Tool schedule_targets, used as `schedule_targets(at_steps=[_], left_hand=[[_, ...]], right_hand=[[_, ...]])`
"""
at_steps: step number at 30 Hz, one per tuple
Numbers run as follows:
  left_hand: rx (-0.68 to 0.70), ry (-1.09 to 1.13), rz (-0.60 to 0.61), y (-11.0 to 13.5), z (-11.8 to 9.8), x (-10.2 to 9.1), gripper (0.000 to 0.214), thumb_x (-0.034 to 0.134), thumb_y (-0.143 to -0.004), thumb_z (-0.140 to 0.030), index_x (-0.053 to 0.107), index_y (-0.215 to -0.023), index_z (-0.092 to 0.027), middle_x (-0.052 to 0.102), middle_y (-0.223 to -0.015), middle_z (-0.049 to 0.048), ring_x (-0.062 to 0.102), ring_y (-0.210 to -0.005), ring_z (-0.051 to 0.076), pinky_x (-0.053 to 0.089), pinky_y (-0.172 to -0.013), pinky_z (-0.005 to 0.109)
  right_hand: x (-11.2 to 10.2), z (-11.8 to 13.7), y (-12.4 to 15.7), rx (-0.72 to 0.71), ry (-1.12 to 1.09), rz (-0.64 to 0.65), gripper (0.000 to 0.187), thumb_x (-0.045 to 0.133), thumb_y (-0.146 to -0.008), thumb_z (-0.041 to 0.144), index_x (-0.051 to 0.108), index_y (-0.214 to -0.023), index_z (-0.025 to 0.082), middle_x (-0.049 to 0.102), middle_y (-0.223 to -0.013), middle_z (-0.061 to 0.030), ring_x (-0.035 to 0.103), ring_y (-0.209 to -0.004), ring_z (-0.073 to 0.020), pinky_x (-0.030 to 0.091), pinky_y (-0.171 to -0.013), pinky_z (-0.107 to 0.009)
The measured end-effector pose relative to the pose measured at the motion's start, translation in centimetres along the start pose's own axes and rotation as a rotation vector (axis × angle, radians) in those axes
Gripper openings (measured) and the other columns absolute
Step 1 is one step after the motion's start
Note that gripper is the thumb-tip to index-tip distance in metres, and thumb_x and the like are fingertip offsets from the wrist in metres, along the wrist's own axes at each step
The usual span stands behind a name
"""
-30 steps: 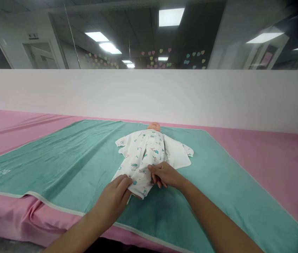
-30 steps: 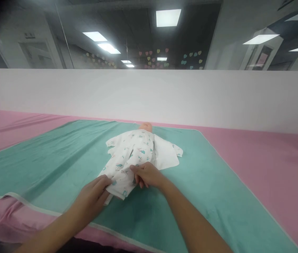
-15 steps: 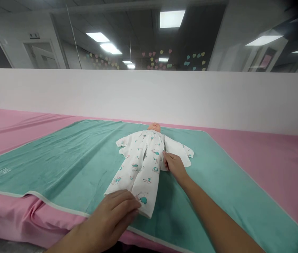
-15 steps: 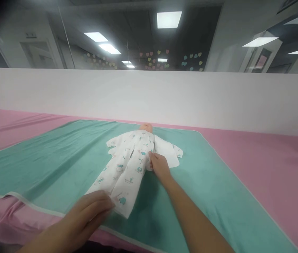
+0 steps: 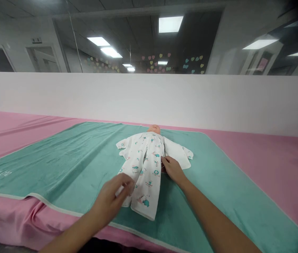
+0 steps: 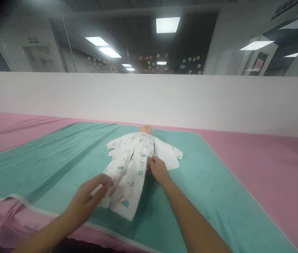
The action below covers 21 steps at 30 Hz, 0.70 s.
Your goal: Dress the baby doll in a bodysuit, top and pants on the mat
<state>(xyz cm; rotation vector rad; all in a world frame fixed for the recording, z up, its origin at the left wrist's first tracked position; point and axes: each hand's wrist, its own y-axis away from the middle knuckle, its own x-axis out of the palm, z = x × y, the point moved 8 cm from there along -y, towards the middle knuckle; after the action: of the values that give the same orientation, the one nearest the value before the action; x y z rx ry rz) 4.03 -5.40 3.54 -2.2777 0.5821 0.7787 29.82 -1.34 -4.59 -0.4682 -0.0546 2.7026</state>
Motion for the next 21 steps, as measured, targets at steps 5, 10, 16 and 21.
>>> schedule_targets(at_steps=[5, 10, 16, 21], left_hand=[[-0.501, 0.245, -0.156, -2.8, 7.5, -1.8, 0.037, 0.051, -0.079, -0.046, 0.057, -0.108, -0.023, 0.060, -0.115, 0.0053, 0.058, -0.098, 0.022, 0.046, -0.085, 0.033], [-0.600, 0.632, 0.193, -3.3, 7.5, 2.0, 0.054, 0.055, -0.075, -0.052, 0.053, -0.120, -0.022, 0.064, -0.112, 0.0073, 0.062, -0.095, 0.025, 0.050, -0.079, 0.034], [-0.544, 0.588, 0.217, -3.7, 5.5, 3.0, 0.047, 0.056, -0.075, -0.049, 0.060, -0.110, -0.019, 0.068, -0.100, 0.0065, 0.063, -0.090, 0.028, 0.050, -0.073, 0.035], [-0.508, 0.691, 0.223, -4.3, 3.1, 3.8, 0.050, 0.055, -0.077, -0.047, 0.053, -0.120, -0.021, 0.065, -0.110, 0.0069, 0.061, -0.098, 0.027, 0.050, -0.078, 0.036]], right_hand=[[-0.7, -0.4, -0.2, 0.053, -0.115, -0.099, 0.050, 0.052, -0.075, 0.057, 0.054, -0.111, 0.023, 0.062, -0.107, -0.0077, 0.062, -0.088, -0.0219, 0.052, -0.073, -0.036], [1.3, 1.1, 0.8, 0.052, -0.371, 0.072, 0.075, 0.059, -0.074, 0.052, 0.028, -0.138, 0.032, 0.037, -0.141, -0.0007, 0.040, -0.125, -0.0232, 0.042, -0.097, -0.038], [2.1, 3.5, 2.6, 0.049, -0.507, 0.172, 0.082, 0.063, -0.074, 0.043, 0.015, -0.141, 0.037, 0.026, -0.146, 0.0057, 0.036, -0.128, -0.0221, 0.037, -0.102, -0.041], [0.2, 2.9, 1.5, 0.044, -0.422, 0.036, 0.076, 0.062, -0.073, 0.042, 0.025, -0.139, 0.037, 0.030, -0.145, 0.0049, 0.038, -0.127, -0.0213, 0.037, -0.102, -0.038]])
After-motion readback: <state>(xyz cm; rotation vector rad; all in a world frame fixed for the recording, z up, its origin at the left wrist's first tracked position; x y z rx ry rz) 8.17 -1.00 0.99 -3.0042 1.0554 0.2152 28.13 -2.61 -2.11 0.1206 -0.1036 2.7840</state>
